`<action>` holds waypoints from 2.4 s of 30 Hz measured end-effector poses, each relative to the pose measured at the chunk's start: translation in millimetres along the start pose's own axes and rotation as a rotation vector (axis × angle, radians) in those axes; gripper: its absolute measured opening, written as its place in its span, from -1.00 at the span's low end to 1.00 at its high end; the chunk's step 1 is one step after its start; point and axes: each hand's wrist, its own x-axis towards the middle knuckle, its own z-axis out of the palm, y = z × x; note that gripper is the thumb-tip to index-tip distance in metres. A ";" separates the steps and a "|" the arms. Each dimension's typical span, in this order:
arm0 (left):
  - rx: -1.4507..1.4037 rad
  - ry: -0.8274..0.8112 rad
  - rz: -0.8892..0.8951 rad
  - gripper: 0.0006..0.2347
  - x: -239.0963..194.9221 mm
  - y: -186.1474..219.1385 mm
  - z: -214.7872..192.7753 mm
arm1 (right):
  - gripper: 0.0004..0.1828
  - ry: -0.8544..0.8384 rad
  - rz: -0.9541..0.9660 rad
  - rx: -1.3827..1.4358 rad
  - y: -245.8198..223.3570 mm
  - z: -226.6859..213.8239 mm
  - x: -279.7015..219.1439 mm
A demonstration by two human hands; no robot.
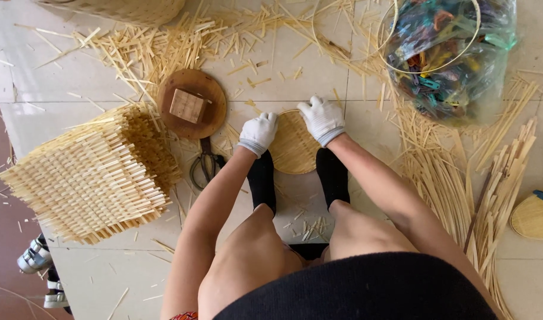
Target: The person sits on the floor and uses shears to trim the edges of a woven bamboo mat. They then place a circular bamboo frame over the mat, press it down, and secure it with a clothespin. The person repeats this process with another mat and frame.
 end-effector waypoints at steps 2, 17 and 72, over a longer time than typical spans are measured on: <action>0.006 -0.042 0.008 -0.86 3.8 -2.0 4.5 | -0.89 0.013 0.013 0.003 -1.1 1.8 1.3; 0.091 -0.259 -0.071 -0.82 28.1 34.4 -44.5 | -0.76 -0.080 0.295 0.264 28.9 -36.8 -26.1; 0.014 -0.222 -0.108 -0.82 20.3 36.6 -56.6 | -0.71 0.078 0.586 1.728 125.4 -30.3 -31.6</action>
